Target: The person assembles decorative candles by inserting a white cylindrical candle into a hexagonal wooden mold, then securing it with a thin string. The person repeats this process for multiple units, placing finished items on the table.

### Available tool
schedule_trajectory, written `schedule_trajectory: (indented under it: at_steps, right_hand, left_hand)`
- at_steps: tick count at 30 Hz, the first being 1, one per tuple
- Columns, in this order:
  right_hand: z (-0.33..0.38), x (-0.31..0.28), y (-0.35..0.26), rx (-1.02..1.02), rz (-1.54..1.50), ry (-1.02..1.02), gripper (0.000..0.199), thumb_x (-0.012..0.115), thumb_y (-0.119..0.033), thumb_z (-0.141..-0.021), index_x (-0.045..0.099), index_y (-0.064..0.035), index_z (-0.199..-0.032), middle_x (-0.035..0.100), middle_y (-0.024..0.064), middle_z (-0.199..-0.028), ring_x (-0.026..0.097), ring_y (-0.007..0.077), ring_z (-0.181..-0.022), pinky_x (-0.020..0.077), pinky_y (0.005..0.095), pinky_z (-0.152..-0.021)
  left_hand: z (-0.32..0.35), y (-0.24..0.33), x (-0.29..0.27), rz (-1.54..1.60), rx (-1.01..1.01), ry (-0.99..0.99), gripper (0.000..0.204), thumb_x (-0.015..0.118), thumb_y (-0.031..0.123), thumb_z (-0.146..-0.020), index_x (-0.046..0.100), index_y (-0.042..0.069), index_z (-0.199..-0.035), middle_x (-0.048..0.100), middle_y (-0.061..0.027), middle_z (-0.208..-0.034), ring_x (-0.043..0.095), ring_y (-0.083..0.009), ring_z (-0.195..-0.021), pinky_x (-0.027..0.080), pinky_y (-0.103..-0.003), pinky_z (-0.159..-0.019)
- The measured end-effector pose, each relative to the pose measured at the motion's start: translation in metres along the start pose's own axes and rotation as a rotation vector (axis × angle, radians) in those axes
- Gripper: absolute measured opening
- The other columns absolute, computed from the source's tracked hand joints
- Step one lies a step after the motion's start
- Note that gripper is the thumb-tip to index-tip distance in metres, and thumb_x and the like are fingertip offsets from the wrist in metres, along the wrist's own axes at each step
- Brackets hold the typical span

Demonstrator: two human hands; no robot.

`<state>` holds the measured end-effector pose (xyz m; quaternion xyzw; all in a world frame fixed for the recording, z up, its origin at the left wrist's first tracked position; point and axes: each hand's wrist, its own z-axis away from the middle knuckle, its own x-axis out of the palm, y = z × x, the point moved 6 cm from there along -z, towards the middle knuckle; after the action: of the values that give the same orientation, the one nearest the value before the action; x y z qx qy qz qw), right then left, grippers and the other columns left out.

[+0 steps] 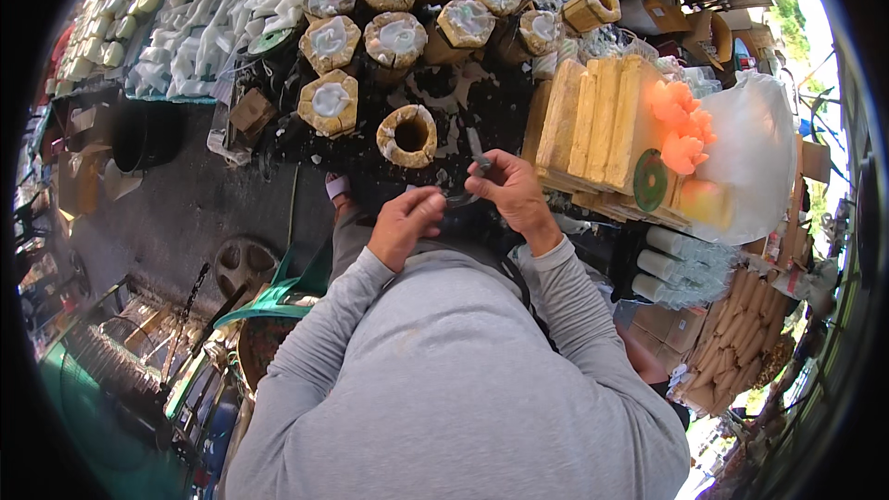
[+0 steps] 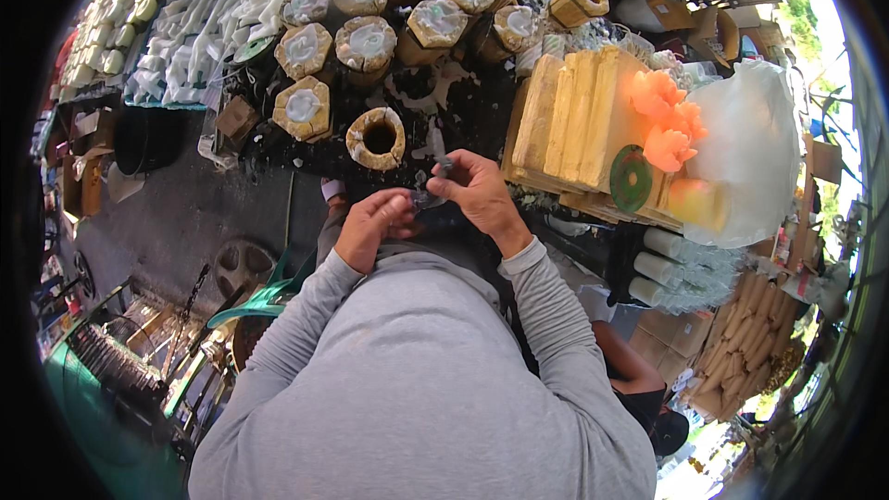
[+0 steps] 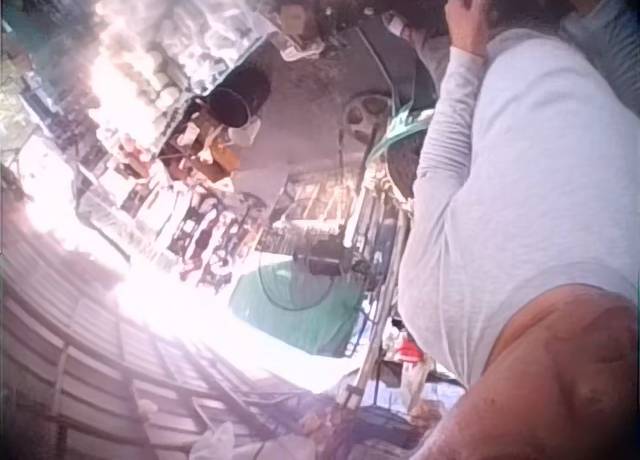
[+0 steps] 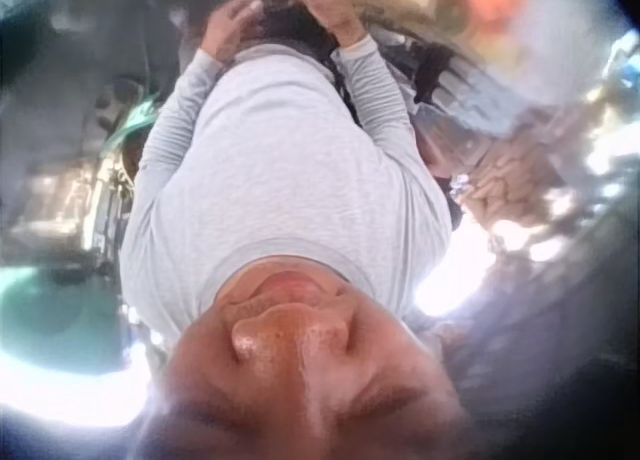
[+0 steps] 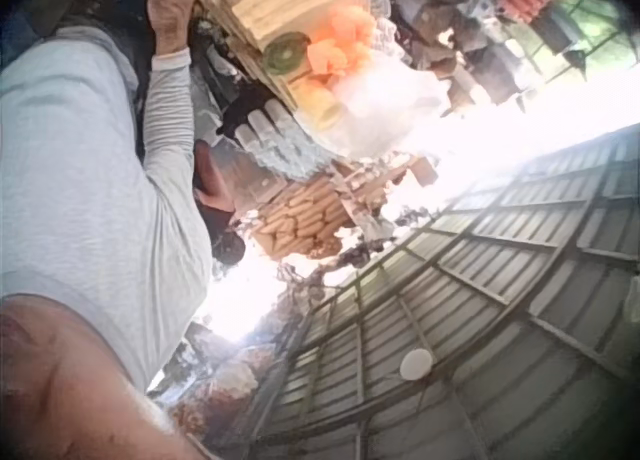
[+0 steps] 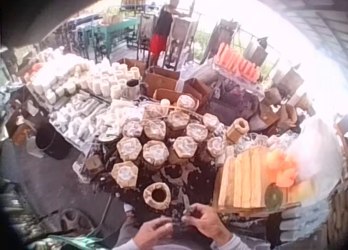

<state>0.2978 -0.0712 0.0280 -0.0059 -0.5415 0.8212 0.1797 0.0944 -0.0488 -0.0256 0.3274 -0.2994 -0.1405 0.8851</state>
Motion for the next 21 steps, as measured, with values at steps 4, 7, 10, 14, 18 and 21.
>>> schedule_trajectory:
  at_steps: [4,7,10,14,18,21]
  right_hand:
    - [0.007,0.025,0.010,0.048,-0.159,-0.096,0.025,0.088,-0.013,-0.092,0.066,-0.0066,-0.103,0.068,-0.0029,-0.090,0.061,0.0041,-0.083,0.0518,0.0208,-0.074]
    - [-0.002,0.031,0.016,0.103,-0.367,-0.191,0.029,0.088,-0.011,-0.089,0.066,-0.0062,-0.107,0.067,-0.0033,-0.090,0.059,0.0037,-0.079,0.0500,0.0212,-0.071]
    - [-0.021,0.027,0.021,0.091,-0.062,-0.215,0.034,0.084,0.001,-0.087,0.068,-0.0043,-0.116,0.064,-0.0050,-0.089,0.056,0.0037,-0.071,0.0466,0.0215,-0.063]
    - [-0.061,0.021,0.012,-0.136,0.221,-0.042,0.031,0.074,0.006,-0.087,0.073,-0.0002,-0.117,0.065,-0.0030,-0.081,0.057,0.0037,-0.066,0.0477,0.0214,-0.057]
    - [-0.093,0.025,0.009,-0.099,0.191,0.020,0.041,0.073,-0.005,-0.091,0.074,-0.0017,-0.132,0.066,-0.0029,-0.079,0.057,0.0045,-0.063,0.0491,0.0234,-0.052]
    - [-0.113,0.035,0.010,-0.058,0.218,-0.107,0.037,0.066,-0.007,-0.096,0.076,-0.0051,-0.131,0.067,-0.0044,-0.078,0.057,0.0039,-0.062,0.0455,0.0236,-0.050]
  left_hand:
    - [0.008,0.040,0.024,-0.811,0.522,-0.077,0.042,0.078,0.017,-0.100,0.064,-0.002,-0.135,0.074,-0.0093,-0.115,0.069,-0.0155,-0.103,0.059,-0.030,-0.085]
    - [0.003,0.036,0.006,-0.085,0.258,-0.028,0.025,0.074,0.015,-0.102,0.064,0.006,-0.122,0.075,-0.0082,-0.112,0.073,-0.0206,-0.099,0.061,-0.037,-0.090]
    - [0.006,0.047,-0.004,0.605,0.352,-0.272,0.017,0.068,0.001,-0.102,0.057,0.006,-0.114,0.071,-0.0082,-0.106,0.071,-0.0161,-0.107,0.057,-0.036,-0.101]
    - [-0.012,0.057,-0.038,-0.461,0.488,0.407,0.017,0.066,-0.005,-0.096,0.056,0.004,-0.108,0.068,-0.0068,-0.097,0.071,-0.0146,-0.086,0.060,-0.029,-0.078]
    - [-0.020,0.076,-0.050,-0.600,0.596,0.735,0.034,0.067,0.003,-0.100,0.068,0.003,-0.135,0.070,-0.0016,-0.087,0.068,-0.0085,-0.074,0.059,-0.024,-0.061]
    - [-0.042,0.076,-0.058,-0.321,0.472,0.663,0.040,0.071,0.014,-0.101,0.069,0.000,-0.139,0.066,0.0007,-0.078,0.059,-0.0084,-0.068,0.051,-0.027,-0.060]
